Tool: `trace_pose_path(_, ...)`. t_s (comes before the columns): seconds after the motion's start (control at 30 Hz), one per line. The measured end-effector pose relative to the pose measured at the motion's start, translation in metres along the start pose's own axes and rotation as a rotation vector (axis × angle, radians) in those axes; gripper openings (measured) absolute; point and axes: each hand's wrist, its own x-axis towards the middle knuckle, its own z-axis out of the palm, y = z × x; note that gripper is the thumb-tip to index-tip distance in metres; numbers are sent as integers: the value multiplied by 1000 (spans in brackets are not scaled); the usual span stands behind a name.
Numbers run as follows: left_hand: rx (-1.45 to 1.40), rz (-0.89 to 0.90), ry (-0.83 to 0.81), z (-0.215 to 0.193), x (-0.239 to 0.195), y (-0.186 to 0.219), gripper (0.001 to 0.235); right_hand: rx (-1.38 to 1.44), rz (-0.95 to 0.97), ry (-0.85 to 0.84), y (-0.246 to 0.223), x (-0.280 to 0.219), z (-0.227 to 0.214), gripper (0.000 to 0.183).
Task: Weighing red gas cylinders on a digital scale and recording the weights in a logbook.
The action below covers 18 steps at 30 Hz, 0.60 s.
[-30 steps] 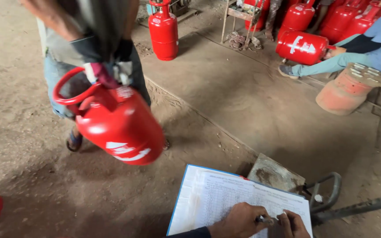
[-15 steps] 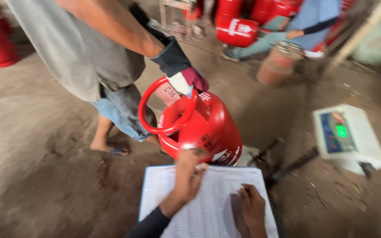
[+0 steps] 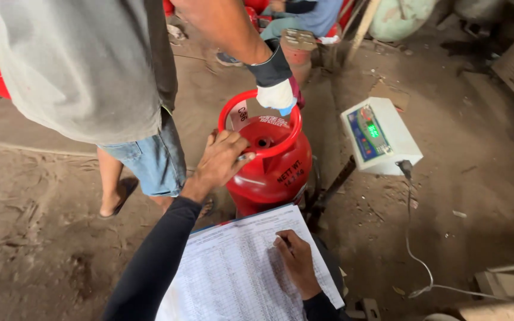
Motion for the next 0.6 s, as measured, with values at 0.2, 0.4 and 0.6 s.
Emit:
trace_pose_path(0.2, 90, 15, -32, 46, 61, 17, 34, -27, -155, -13, 32, 2, 6, 32)
trace_pose_path(0.4, 176, -19, -3, 74, 99, 12, 35, 11, -100, -44, 15, -1, 4, 39)
trace_pose_path(0.6, 249, -100, -78, 70, 99, 19, 36, 21, -126, -64, 19, 1, 8, 41)
